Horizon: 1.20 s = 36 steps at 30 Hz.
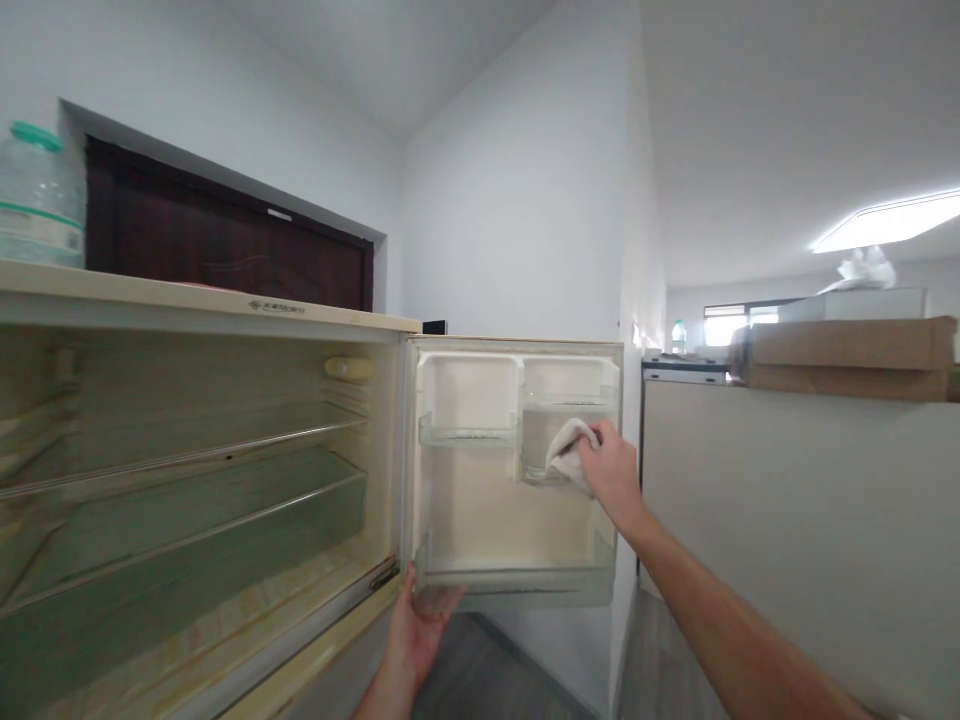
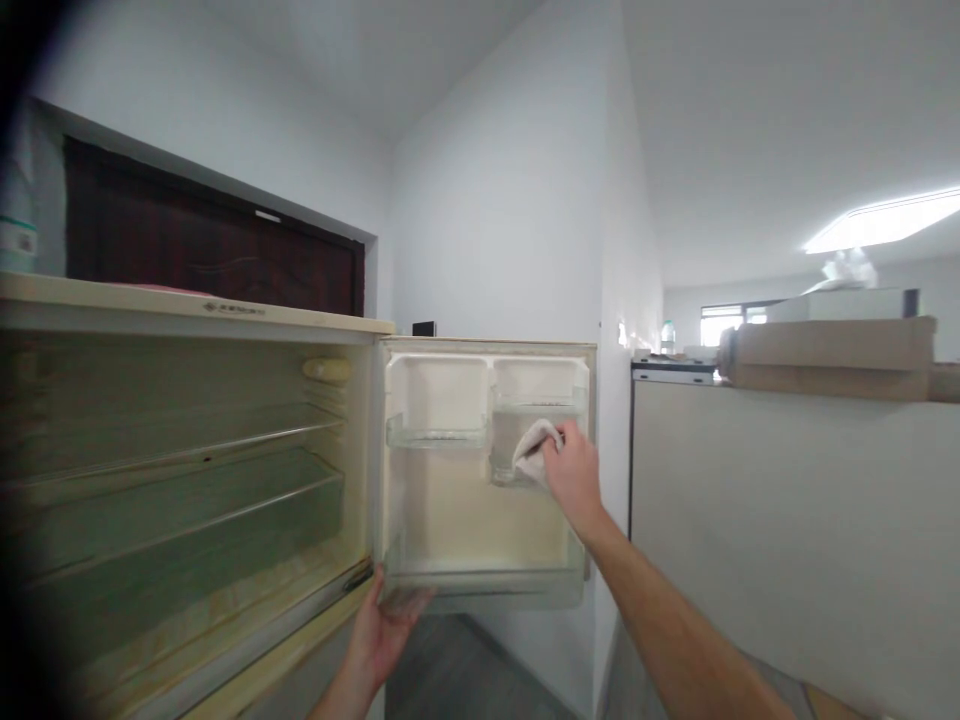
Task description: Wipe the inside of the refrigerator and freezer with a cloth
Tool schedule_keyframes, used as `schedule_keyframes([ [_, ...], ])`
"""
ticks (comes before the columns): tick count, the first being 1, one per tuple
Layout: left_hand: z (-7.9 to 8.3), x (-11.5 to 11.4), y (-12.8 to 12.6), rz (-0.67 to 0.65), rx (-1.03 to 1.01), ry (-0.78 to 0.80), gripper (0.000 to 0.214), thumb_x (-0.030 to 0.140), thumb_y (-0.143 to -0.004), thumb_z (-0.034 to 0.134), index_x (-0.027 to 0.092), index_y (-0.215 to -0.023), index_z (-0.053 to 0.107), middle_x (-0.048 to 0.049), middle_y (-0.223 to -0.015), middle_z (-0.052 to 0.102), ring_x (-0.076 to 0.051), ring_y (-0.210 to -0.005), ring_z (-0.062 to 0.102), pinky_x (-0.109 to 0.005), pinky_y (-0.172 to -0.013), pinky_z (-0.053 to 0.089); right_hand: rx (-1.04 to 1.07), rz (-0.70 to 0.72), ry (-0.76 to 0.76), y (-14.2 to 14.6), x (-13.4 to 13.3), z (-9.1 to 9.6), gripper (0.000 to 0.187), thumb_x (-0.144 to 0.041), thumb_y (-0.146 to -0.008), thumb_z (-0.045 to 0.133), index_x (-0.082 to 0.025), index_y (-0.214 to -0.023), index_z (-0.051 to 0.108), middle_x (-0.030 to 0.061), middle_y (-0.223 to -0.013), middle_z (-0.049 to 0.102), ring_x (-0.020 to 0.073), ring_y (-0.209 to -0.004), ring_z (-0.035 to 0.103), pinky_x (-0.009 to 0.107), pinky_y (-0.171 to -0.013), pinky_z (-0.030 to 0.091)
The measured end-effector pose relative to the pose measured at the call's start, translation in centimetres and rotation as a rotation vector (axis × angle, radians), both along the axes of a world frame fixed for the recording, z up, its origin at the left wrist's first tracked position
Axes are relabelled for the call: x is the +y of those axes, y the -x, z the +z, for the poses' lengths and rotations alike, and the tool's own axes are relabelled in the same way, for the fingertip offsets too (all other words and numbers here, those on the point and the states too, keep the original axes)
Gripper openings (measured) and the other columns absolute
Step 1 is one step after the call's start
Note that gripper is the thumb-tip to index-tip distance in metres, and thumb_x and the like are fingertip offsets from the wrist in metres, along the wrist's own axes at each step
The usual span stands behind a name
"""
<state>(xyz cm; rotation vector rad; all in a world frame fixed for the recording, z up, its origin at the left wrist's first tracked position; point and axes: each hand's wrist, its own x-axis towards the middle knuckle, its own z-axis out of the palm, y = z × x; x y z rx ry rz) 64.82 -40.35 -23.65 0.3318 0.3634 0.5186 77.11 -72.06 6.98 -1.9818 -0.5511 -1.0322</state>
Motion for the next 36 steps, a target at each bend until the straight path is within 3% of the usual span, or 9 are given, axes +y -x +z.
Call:
schedule_keyframes([
  [3, 0.0, 0.0, 0.2, -0.002, -0.003, -0.021, 0.033, 0.034, -0.112, 0.07, 0.017, -0.139, 0.076, -0.011, -0.1, 0.089, -0.032, -0.092, 0.089, -0.06, -0.091, 0.078, 0.176, 0.035, -0.099, -2.2, 2.7, 1.3, 0.03, -0.04, -0.1, 0.06, -0.019, -0.102, 0.08, 0.0171, -0.107, 0.086, 0.0297, -0.096, 0.077, 0.037, -0.086, 0.055],
  [7, 0.0, 0.0, 0.3, 0.001, -0.022, -0.032, 0.038, 0.032, -0.11, 0.071, 0.019, -0.146, 0.074, -0.0103, -0.101, 0.09, -0.033, -0.093, 0.09, -0.063, -0.097, 0.076, 0.372, 0.265, -0.106, -3.0, 6.3, 2.7, 0.04, -0.039, -0.102, 0.055, -0.014, -0.116, 0.083, 0.0187, -0.117, 0.088, 0.0323, -0.109, 0.082, 0.037, -0.087, 0.062],
  [12, -0.1, 0.1, 0.2, -0.014, -0.029, 0.002, 0.05, 0.032, -0.109, 0.073, 0.023, -0.158, 0.066, -0.0098, -0.104, 0.091, -0.033, -0.094, 0.09, -0.068, -0.106, 0.072, 0.302, 0.445, 0.205, -1.7, 8.4, 3.0, 0.038, -0.022, -0.099, 0.063, -0.02, -0.132, 0.082, 0.0116, -0.135, 0.086, 0.0278, -0.127, 0.079, 0.036, -0.108, 0.061],
  [18, -0.1, 0.1, 0.2, 0.005, -0.024, -0.035, 0.042, 0.03, -0.11, 0.071, 0.024, -0.151, 0.07, -0.0087, -0.1, 0.091, -0.032, -0.091, 0.09, -0.062, -0.094, 0.077, 0.352, 0.348, 0.616, -2.8, 4.4, 4.7, 0.027, -0.02, -0.099, 0.067, -0.019, -0.115, 0.089, 0.0067, -0.116, 0.09, 0.0272, -0.11, 0.082, 0.031, -0.098, 0.06],
  [22, 0.2, 0.0, 0.6, -0.018, -0.03, -0.05, 0.031, 0.032, -0.111, 0.07, 0.017, -0.138, 0.075, -0.0126, -0.103, 0.09, -0.033, -0.091, 0.09, -0.061, -0.087, 0.079, 0.184, 0.025, 0.531, -3.8, 2.0, 4.0, 0.043, -0.014, -0.099, 0.063, -0.019, -0.134, 0.087, 0.0125, -0.126, 0.088, 0.0272, -0.123, 0.079, 0.03, -0.107, 0.057],
  [24, 0.4, 0.0, 0.7, -0.015, -0.029, -0.051, 0.025, 0.032, -0.111, 0.07, 0.017, -0.129, 0.078, -0.012, -0.1, 0.09, -0.033, -0.089, 0.09, -0.061, -0.086, 0.079, 0.052, -0.05, 0.482, -3.9, 1.3, 2.8, 0.05, -0.012, -0.101, 0.059, -0.021, -0.143, 0.085, 0.0145, -0.133, 0.085, 0.0273, -0.128, 0.077, 0.035, -0.114, 0.056],
  [28, 0.4, 0.3, 0.9, -0.035, -0.007, -0.027, 0.021, 0.035, -0.111, 0.07, 0.017, -0.117, 0.079, -0.0101, -0.094, 0.089, -0.032, -0.088, 0.089, -0.059, -0.087, 0.079, -0.138, 0.034, 0.523, -4.1, -0.1, 1.0, 0.057, -0.005, -0.101, 0.055, -0.025, -0.144, 0.085, 0.0149, -0.148, 0.076, 0.0273, -0.131, 0.075, 0.041, -0.12, 0.057],
  [32, 0.3, 0.4, 0.8, -0.025, -0.026, -0.029, 0.023, 0.034, -0.111, 0.069, 0.019, -0.125, 0.079, -0.0092, -0.097, 0.089, -0.03, -0.09, 0.089, -0.06, -0.092, 0.078, -0.222, 0.143, 0.746, -4.3, -1.7, 1.8, 0.053, -0.005, -0.103, 0.054, -0.021, -0.145, 0.083, 0.017, -0.16, 0.068, 0.0299, -0.145, 0.066, 0.045, -0.127, 0.052],
  [36, 0.3, 0.2, 0.8, -0.017, 0.0, -0.029, 0.027, 0.032, -0.111, 0.069, 0.02, -0.133, 0.078, -0.008, -0.096, 0.089, -0.03, -0.087, 0.089, -0.062, -0.094, 0.077, -0.108, 0.012, 0.988, -4.0, -2.7, 2.9, 0.033, -0.013, -0.109, 0.057, -0.011, -0.111, 0.089, 0.0239, -0.132, 0.075, 0.0334, -0.122, 0.074, 0.046, -0.118, 0.057],
])
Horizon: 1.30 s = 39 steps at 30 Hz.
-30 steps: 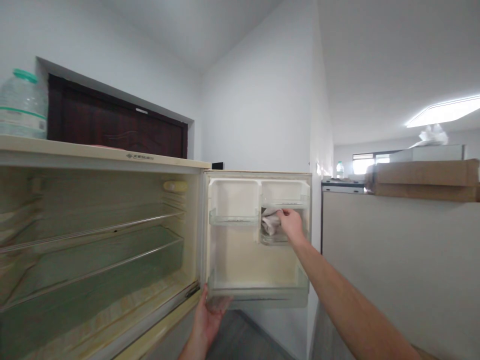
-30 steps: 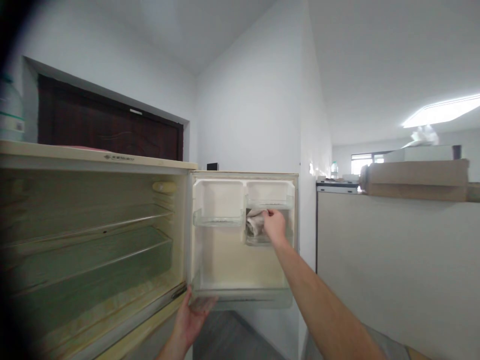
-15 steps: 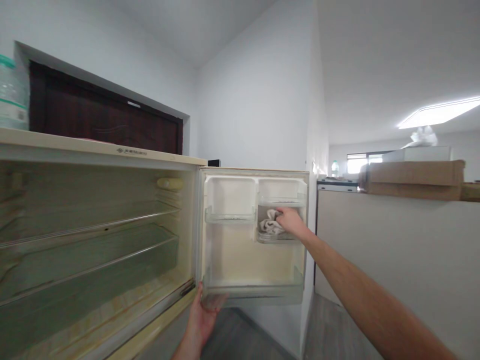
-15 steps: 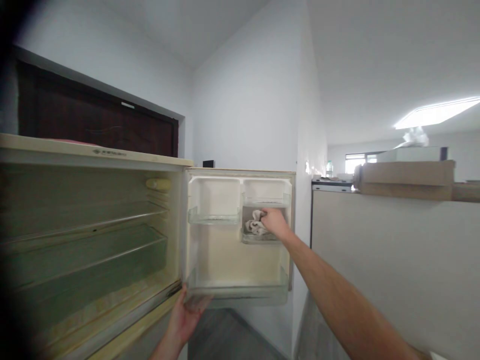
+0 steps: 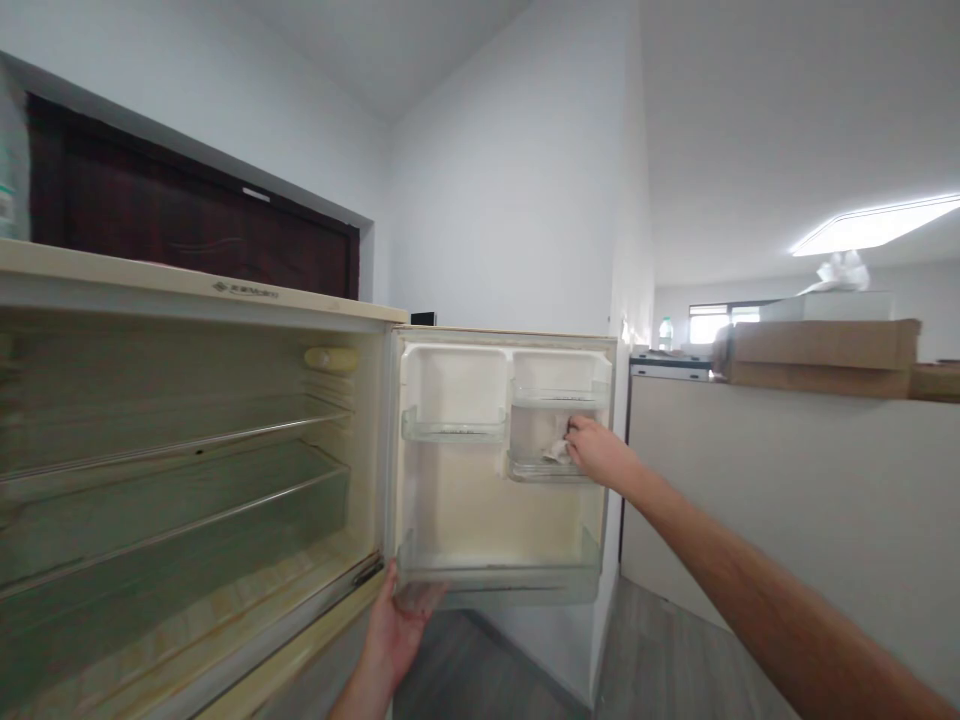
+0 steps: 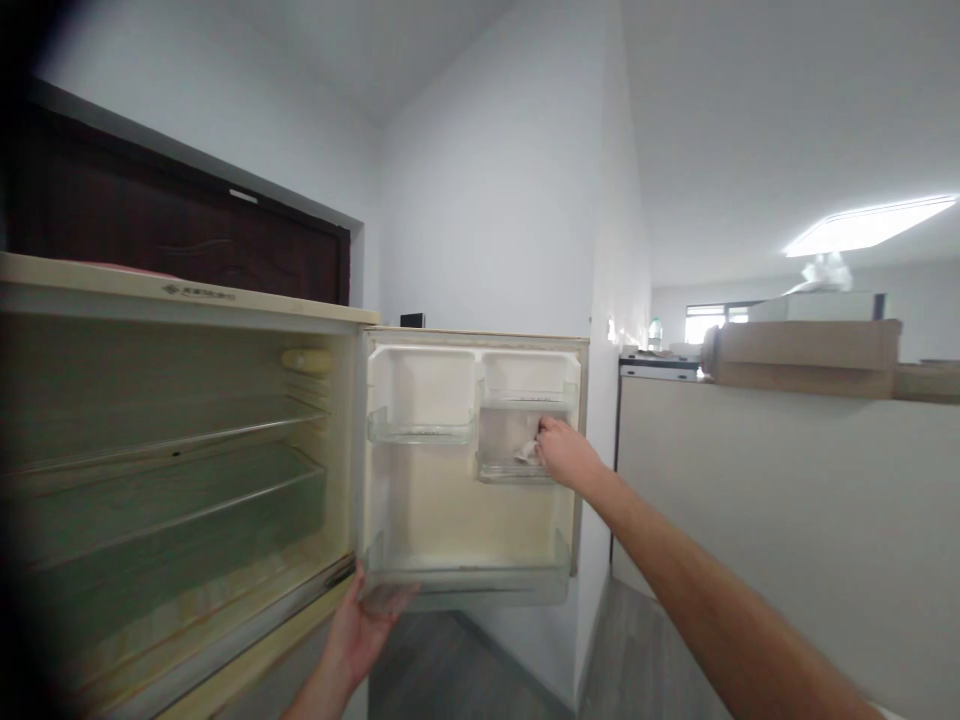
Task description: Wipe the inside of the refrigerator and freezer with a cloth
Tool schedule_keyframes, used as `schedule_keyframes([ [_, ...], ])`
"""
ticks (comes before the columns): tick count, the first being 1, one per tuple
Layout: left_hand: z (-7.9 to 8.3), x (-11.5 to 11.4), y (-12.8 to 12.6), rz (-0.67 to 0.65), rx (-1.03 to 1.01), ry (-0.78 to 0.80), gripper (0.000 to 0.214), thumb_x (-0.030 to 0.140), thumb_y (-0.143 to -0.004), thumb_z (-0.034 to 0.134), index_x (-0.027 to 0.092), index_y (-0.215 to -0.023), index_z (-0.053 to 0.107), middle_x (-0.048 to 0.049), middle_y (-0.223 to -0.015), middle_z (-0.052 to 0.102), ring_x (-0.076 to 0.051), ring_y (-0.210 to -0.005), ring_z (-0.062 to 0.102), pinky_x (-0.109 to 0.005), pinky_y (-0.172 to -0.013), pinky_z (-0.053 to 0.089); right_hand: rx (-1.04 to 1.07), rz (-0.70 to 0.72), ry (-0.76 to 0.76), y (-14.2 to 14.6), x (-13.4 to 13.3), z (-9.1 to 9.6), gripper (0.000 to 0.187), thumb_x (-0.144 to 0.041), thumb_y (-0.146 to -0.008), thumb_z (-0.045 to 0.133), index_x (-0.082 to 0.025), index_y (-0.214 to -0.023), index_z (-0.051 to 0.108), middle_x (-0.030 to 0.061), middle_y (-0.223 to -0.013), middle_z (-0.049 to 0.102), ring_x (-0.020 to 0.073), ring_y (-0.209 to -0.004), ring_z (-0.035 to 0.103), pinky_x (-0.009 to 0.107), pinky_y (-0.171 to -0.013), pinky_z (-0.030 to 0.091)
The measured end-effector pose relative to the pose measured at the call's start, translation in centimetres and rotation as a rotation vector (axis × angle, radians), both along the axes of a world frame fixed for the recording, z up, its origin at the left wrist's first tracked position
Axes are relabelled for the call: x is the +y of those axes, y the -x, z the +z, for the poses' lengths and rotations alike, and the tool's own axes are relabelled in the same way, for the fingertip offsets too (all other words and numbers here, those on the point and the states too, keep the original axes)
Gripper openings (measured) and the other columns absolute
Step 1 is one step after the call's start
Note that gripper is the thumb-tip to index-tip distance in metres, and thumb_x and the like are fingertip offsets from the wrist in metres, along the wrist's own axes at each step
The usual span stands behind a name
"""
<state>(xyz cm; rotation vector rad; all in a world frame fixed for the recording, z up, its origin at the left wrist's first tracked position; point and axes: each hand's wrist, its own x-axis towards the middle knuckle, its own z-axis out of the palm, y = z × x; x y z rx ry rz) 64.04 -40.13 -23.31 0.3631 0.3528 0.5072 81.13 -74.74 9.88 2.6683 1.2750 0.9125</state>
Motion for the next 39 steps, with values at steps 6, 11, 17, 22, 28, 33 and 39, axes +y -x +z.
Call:
schedule_keyframes([
  [6, 0.2, -0.1, 0.1, -0.005, -0.027, -0.013, 0.029, 0.034, -0.113, 0.065, 0.02, -0.136, 0.078, -0.0099, -0.098, 0.09, -0.031, -0.09, 0.089, -0.061, -0.091, 0.078, -0.189, -0.122, 0.0, 1.5, -0.3, 0.3, 0.046, -0.001, -0.106, 0.046, -0.011, -0.13, 0.085, 0.0265, -0.146, 0.072, 0.0369, -0.134, 0.069, 0.043, -0.114, 0.057],
  [11, -0.1, 0.0, 0.0, -0.013, -0.006, 0.001, 0.035, 0.034, -0.111, 0.071, 0.02, -0.142, 0.076, -0.0097, -0.101, 0.09, -0.031, -0.092, 0.09, -0.06, -0.094, 0.078, 0.03, -0.193, 0.015, 2.6, 0.7, 2.0, 0.037, 0.002, -0.102, 0.053, -0.009, -0.112, 0.087, 0.0268, -0.121, 0.081, 0.036, -0.116, 0.078, 0.041, -0.1, 0.058],
  [17, -0.4, 0.1, 0.0, -0.017, -0.027, 0.019, 0.037, 0.033, -0.109, 0.074, 0.02, -0.143, 0.075, -0.0114, -0.107, 0.091, -0.031, -0.093, 0.09, -0.06, -0.097, 0.077, 0.231, 0.07, -0.226, 4.7, 4.0, 1.9, 0.036, -0.018, -0.109, 0.056, -0.018, -0.124, 0.087, 0.0143, -0.133, 0.085, 0.0289, -0.129, 0.077, 0.034, -0.112, 0.053],
  [22, -0.1, 0.1, 0.0, -0.012, -0.019, 0.023, 0.035, 0.033, -0.11, 0.072, 0.019, -0.142, 0.076, -0.0087, -0.098, 0.09, -0.031, -0.089, 0.089, -0.063, -0.095, 0.077, 0.451, 0.199, -0.088, 4.9, 3.6, 0.9, 0.03, -0.027, -0.11, 0.061, -0.021, -0.124, 0.086, 0.0099, -0.125, 0.087, 0.0265, -0.114, 0.079, 0.032, -0.097, 0.054],
  [28, 0.1, -0.1, 0.2, -0.01, -0.018, 0.005, 0.03, 0.036, -0.109, 0.074, 0.018, -0.132, 0.078, -0.0095, -0.099, 0.088, -0.031, -0.09, 0.088, -0.061, -0.093, 0.077, 0.036, -0.005, -0.36, 4.5, -2.5, 0.5, 0.029, -0.027, -0.11, 0.051, -0.021, -0.108, 0.08, 0.0143, -0.113, 0.084, 0.029, -0.108, 0.077, 0.037, -0.097, 0.054],
  [33, 0.3, -0.3, 0.4, -0.027, -0.024, 0.026, 0.038, 0.039, -0.11, 0.073, 0.019, -0.143, 0.074, -0.0082, -0.099, 0.088, -0.03, -0.09, 0.088, -0.06, -0.097, 0.076, -0.254, 0.0, -1.008, 9.4, -4.9, -4.6, 0.038, -0.049, -0.114, 0.047, -0.022, -0.118, 0.073, 0.0173, -0.114, 0.079, 0.034, -0.109, 0.073, 0.044, -0.098, 0.055],
  [39, 1.0, -1.0, 0.8, -0.025, -0.047, 0.019, 0.046, 0.042, -0.111, 0.073, 0.024, -0.153, 0.068, -0.0066, -0.105, 0.089, -0.03, -0.097, 0.089, -0.059, -0.099, 0.076, 0.436, -0.004, -1.151, 13.5, 2.3, -13.0, 0.047, -0.068, -0.105, 0.055, -0.026, -0.115, 0.072, 0.0115, -0.103, 0.081, 0.0325, -0.094, 0.075, 0.038, -0.08, 0.054],
])
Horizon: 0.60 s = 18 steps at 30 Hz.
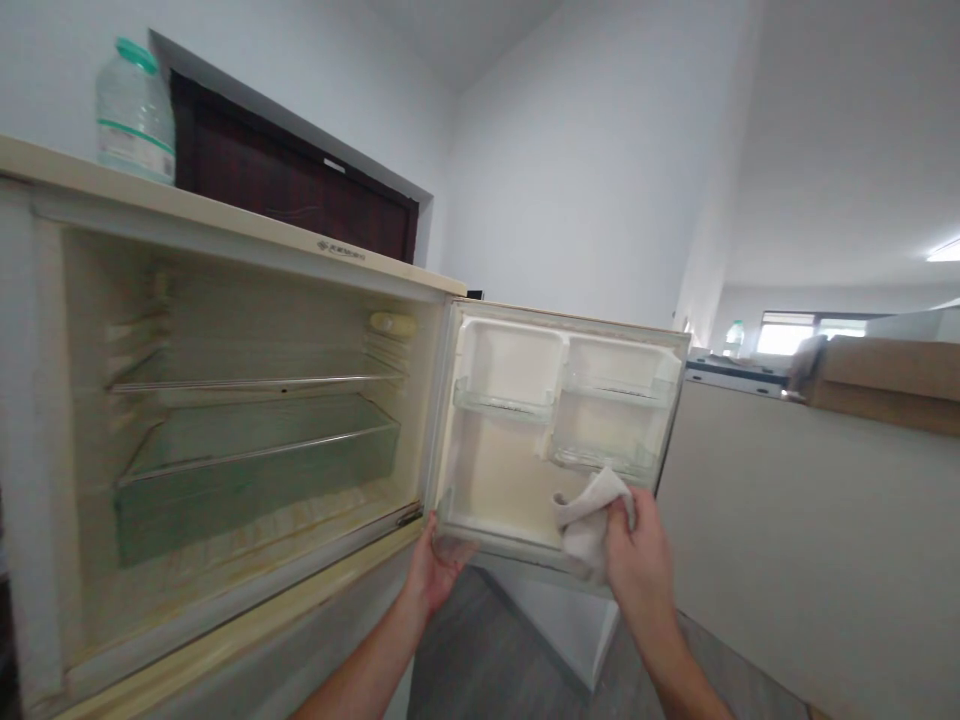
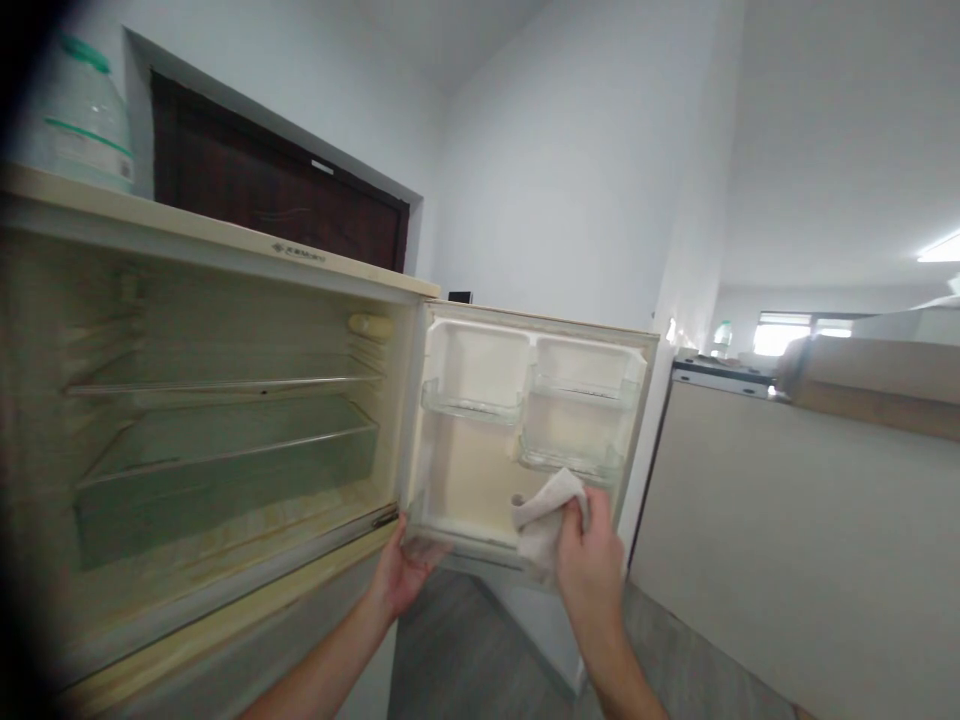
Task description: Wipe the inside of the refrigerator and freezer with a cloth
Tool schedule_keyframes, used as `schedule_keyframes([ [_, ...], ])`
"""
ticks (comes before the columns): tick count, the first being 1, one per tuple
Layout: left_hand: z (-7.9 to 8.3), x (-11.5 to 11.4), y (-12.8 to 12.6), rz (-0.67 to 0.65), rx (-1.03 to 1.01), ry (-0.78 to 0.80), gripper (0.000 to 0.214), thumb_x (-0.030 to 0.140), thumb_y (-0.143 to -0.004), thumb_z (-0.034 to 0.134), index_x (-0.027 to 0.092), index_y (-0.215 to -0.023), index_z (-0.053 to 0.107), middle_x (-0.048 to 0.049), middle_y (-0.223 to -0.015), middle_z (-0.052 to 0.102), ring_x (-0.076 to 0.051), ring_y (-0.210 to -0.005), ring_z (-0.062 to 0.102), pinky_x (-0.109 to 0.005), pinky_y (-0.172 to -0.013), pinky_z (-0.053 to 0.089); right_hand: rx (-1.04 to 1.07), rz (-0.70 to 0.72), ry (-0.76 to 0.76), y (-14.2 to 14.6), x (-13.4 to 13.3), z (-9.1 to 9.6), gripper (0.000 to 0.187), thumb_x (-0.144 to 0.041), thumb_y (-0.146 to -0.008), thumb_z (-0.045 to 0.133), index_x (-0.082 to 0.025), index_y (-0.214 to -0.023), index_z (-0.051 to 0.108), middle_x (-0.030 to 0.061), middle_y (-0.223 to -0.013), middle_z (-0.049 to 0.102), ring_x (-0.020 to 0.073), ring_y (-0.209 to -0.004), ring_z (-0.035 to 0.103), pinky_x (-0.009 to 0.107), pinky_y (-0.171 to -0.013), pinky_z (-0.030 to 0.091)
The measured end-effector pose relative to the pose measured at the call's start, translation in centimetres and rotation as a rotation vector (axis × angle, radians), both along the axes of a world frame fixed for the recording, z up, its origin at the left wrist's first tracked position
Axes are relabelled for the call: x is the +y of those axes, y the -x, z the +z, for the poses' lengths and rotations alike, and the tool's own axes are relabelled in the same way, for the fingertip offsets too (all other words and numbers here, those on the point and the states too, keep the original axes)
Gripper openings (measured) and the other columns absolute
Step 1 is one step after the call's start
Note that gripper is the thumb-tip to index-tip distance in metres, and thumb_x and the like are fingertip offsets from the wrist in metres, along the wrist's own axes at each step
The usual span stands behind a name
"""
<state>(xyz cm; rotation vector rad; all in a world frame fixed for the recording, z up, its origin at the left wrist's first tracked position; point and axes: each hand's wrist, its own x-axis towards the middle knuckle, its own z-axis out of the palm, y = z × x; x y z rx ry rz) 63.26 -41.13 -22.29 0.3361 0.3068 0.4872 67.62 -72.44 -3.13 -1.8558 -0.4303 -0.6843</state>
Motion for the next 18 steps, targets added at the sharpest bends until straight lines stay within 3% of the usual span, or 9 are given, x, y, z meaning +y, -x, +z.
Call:
schedule_keyframes([
  [3, 0.2, -0.3, 0.2, -0.016, -0.027, -0.002, 0.042, 0.037, -0.111, 0.072, 0.025, -0.151, 0.069, -0.0072, -0.108, 0.09, -0.03, -0.1, 0.089, -0.053, -0.097, 0.076, 0.27, 0.33, -0.236, -0.8, 6.7, -2.6, 0.05, -0.068, -0.091, 0.07, -0.022, -0.111, 0.071, 0.0098, -0.099, 0.08, 0.03, -0.09, 0.075, 0.036, -0.074, 0.057],
  [5, 0.3, -0.4, 0.2, -0.02, -0.038, 0.006, 0.039, 0.037, -0.112, 0.071, 0.023, -0.148, 0.071, -0.0085, -0.108, 0.091, -0.03, -0.098, 0.089, -0.05, -0.095, 0.076, 0.417, 0.488, -0.446, -1.7, 11.4, -3.2, 0.055, -0.063, -0.081, 0.078, -0.021, -0.115, 0.068, 0.0105, -0.106, 0.08, 0.0291, -0.093, 0.076, 0.036, -0.073, 0.06],
  [9, 0.4, -0.7, 0.1, -0.005, -0.053, -0.003, 0.042, 0.044, -0.112, 0.072, 0.018, -0.144, 0.073, -0.0127, -0.112, 0.091, -0.031, -0.094, 0.089, -0.048, -0.088, 0.076, 0.381, 0.55, -0.694, -2.8, 19.7, -2.5, 0.058, -0.061, -0.079, 0.079, -0.022, -0.12, 0.064, 0.013, -0.122, 0.079, 0.0287, -0.107, 0.078, 0.04, -0.083, 0.066],
  [11, 0.4, -0.8, 0.0, 0.005, -0.064, -0.01, 0.042, 0.045, -0.112, 0.071, 0.016, -0.142, 0.073, -0.0142, -0.115, 0.091, -0.031, -0.097, 0.089, -0.047, -0.087, 0.076, 0.226, 0.557, -0.659, -2.9, 22.9, -1.8, 0.057, -0.059, -0.086, 0.075, -0.022, -0.128, 0.064, 0.0152, -0.128, 0.078, 0.0282, -0.115, 0.077, 0.044, -0.097, 0.066],
  [14, 0.3, -0.8, -0.4, 0.021, -0.07, -0.009, 0.038, 0.044, -0.112, 0.07, 0.016, -0.137, 0.075, -0.0145, -0.118, 0.091, -0.03, -0.097, 0.089, -0.047, -0.088, 0.076, -0.011, 0.558, -0.467, -3.3, 26.3, -0.8, 0.054, -0.046, -0.095, 0.069, -0.02, -0.142, 0.064, 0.0188, -0.142, 0.077, 0.0276, -0.131, 0.073, 0.048, -0.121, 0.055],
  [18, -0.1, -0.6, -0.8, 0.022, -0.06, 0.003, 0.034, 0.042, -0.112, 0.071, 0.017, -0.134, 0.076, -0.0131, -0.115, 0.091, -0.03, -0.097, 0.089, -0.047, -0.086, 0.076, -0.081, 0.556, -0.278, -5.1, 28.2, 0.0, 0.044, -0.032, -0.1, 0.058, -0.019, -0.14, 0.071, 0.0163, -0.136, 0.08, 0.0261, -0.125, 0.075, 0.047, -0.121, 0.056],
])
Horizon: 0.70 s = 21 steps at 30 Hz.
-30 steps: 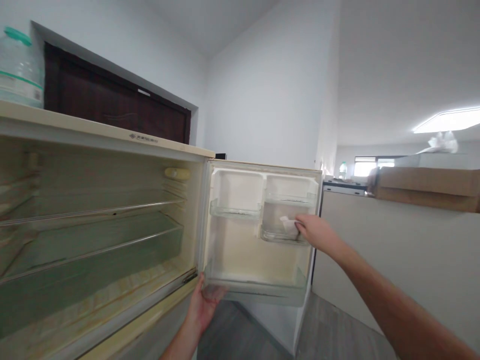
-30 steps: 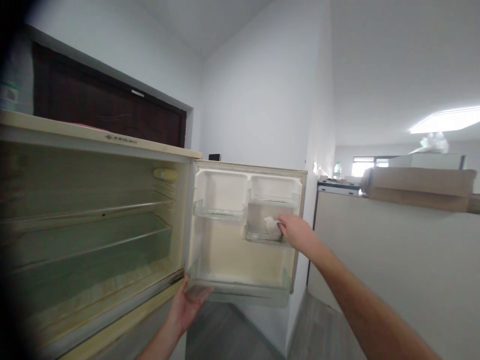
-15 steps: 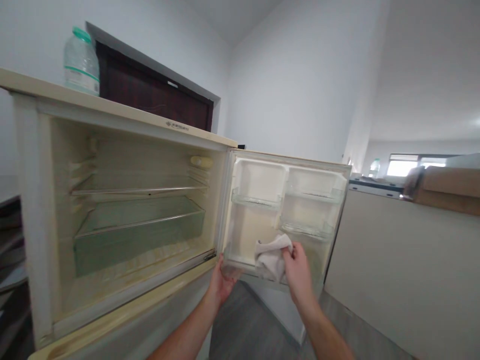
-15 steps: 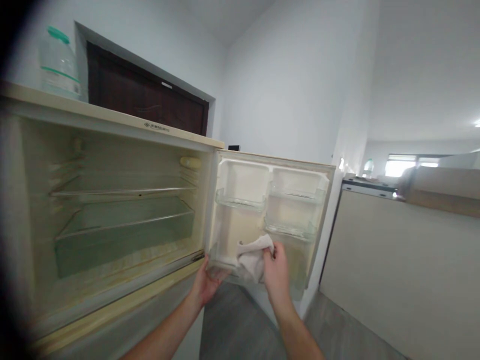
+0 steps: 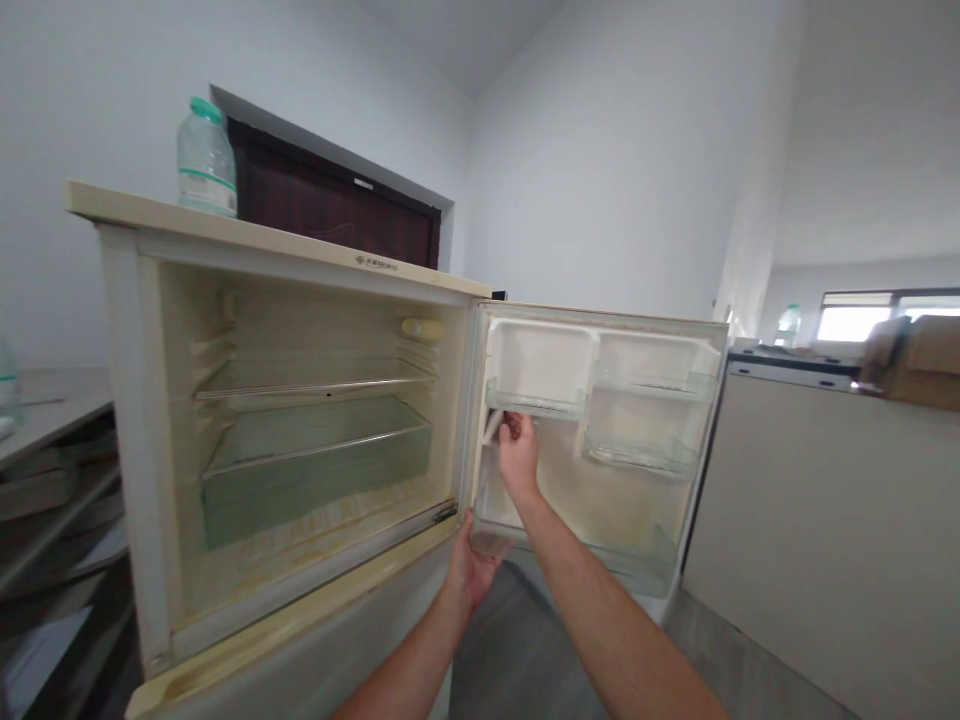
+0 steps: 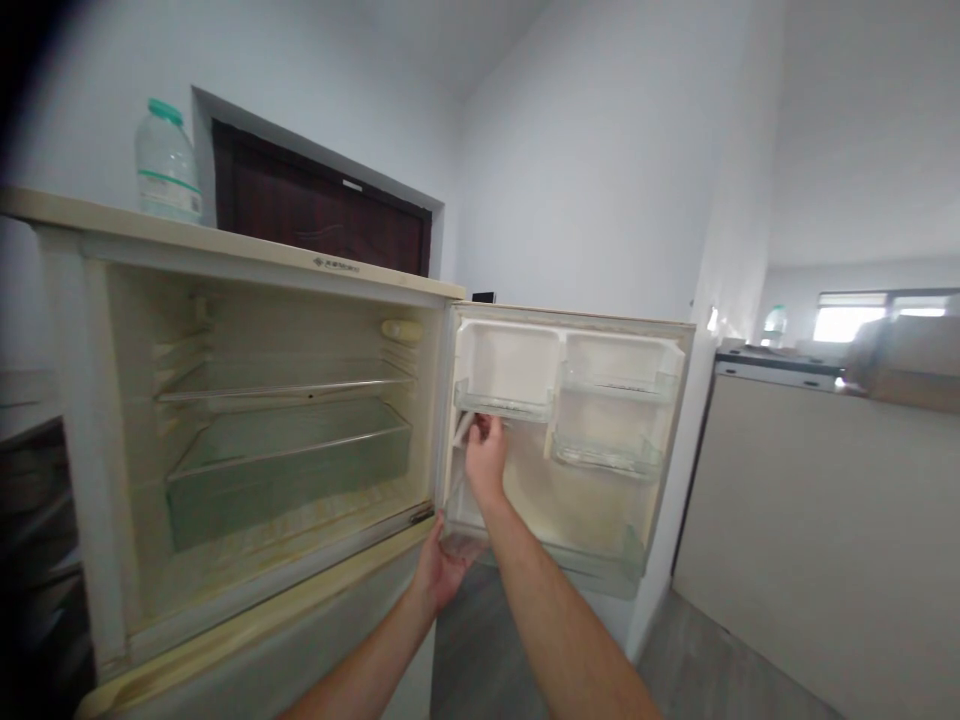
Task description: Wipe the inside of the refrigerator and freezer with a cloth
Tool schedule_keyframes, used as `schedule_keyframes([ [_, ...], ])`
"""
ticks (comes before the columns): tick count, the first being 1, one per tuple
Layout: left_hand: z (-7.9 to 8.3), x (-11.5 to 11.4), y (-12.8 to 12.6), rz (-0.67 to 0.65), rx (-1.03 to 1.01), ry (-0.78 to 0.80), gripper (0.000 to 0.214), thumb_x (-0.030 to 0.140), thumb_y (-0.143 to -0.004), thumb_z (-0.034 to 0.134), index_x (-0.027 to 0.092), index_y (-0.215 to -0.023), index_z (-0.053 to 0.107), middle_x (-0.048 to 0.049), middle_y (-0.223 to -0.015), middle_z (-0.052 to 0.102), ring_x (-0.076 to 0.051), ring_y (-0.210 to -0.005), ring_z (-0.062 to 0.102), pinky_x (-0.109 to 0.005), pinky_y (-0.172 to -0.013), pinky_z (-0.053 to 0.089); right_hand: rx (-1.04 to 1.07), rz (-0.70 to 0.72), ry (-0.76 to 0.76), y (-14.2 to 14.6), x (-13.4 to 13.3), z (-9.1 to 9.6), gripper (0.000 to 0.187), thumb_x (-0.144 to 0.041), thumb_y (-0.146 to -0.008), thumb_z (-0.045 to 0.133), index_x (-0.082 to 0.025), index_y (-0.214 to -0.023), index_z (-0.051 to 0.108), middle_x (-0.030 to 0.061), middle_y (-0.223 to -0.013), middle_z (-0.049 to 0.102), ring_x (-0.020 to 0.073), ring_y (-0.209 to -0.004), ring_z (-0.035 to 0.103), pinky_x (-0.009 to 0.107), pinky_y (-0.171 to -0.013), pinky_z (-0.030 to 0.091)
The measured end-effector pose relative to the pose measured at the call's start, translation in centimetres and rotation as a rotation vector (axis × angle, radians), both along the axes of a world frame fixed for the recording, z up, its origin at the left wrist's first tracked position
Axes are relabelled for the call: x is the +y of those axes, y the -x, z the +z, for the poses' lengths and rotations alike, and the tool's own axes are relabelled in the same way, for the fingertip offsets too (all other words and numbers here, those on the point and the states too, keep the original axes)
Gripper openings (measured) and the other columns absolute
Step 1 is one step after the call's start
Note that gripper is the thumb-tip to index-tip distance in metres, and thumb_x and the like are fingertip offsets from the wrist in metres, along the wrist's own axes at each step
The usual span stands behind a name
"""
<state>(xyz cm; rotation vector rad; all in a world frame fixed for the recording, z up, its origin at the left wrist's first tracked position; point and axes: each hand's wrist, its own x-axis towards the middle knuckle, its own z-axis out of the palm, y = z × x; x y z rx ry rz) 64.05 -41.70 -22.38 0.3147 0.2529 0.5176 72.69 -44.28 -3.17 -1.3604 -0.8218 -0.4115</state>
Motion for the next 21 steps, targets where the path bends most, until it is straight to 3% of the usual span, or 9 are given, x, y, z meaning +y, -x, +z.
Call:
schedule_keyframes([
  [3, -0.4, 0.3, -0.1, -0.006, 0.0, 0.005, 0.035, 0.042, -0.111, 0.073, 0.018, -0.135, 0.076, -0.0114, -0.112, 0.091, -0.03, -0.096, 0.089, -0.046, -0.084, 0.076, -0.135, 0.056, 0.129, -1.2, 0.1, -1.0, 0.056, -0.026, -0.099, 0.058, -0.021, -0.154, 0.069, 0.0149, -0.143, 0.077, 0.026, -0.131, 0.071, 0.045, -0.123, 0.054],
  [8, -0.9, 0.5, -0.3, -0.013, -0.009, -0.004, 0.033, 0.043, -0.11, 0.074, 0.018, -0.13, 0.079, -0.0103, -0.107, 0.091, -0.028, -0.09, 0.088, -0.045, -0.084, 0.076, -0.296, 0.105, 0.514, -1.5, -1.6, -5.7, 0.097, -0.01, -0.084, 0.06, -0.018, -0.179, 0.043, 0.0182, -0.158, 0.068, 0.0276, -0.143, 0.064, 0.046, -0.126, 0.05],
  [11, -1.0, 0.5, -0.4, -0.012, -0.009, -0.013, 0.031, 0.044, -0.11, 0.073, 0.017, -0.123, 0.082, -0.0103, -0.102, 0.091, -0.027, -0.085, 0.087, -0.044, -0.083, 0.076, -0.206, 0.07, 0.817, -1.7, -3.0, -7.8, 0.082, -0.006, -0.082, 0.065, -0.014, -0.163, 0.057, 0.0163, -0.136, 0.079, 0.0256, -0.119, 0.074, 0.036, -0.103, 0.057],
  [15, -0.6, 0.4, -0.4, -0.014, -0.009, -0.025, 0.028, 0.043, -0.11, 0.072, 0.019, -0.121, 0.083, -0.0108, -0.104, 0.091, -0.028, -0.085, 0.087, -0.047, -0.083, 0.076, -0.125, 0.11, 1.137, -2.7, -4.5, -8.3, 0.045, -0.012, -0.073, 0.086, -0.019, -0.117, 0.077, 0.0039, -0.103, 0.082, 0.0206, -0.092, 0.073, 0.025, -0.077, 0.046],
  [18, -0.3, 0.3, -0.3, -0.015, 0.003, -0.018, 0.028, 0.043, -0.112, 0.069, 0.019, -0.116, 0.083, -0.0117, -0.102, 0.091, -0.029, -0.085, 0.088, -0.049, -0.083, 0.077, -0.109, -0.016, 1.138, -2.6, -5.1, -7.5, 0.028, -0.01, -0.074, 0.084, -0.021, -0.099, 0.079, 0.0015, -0.092, 0.081, 0.02, -0.087, 0.072, 0.025, -0.073, 0.042],
  [21, -0.4, 0.3, -0.3, -0.004, 0.025, 0.001, 0.026, 0.039, -0.113, 0.068, 0.017, -0.118, 0.082, -0.0116, -0.101, 0.091, -0.029, -0.089, 0.088, -0.049, -0.085, 0.077, -0.096, -0.28, 0.833, -1.6, -5.3, -5.6, 0.024, -0.012, -0.087, 0.071, -0.022, -0.108, 0.079, 0.0046, -0.093, 0.081, 0.0218, -0.088, 0.073, 0.027, -0.077, 0.045],
])
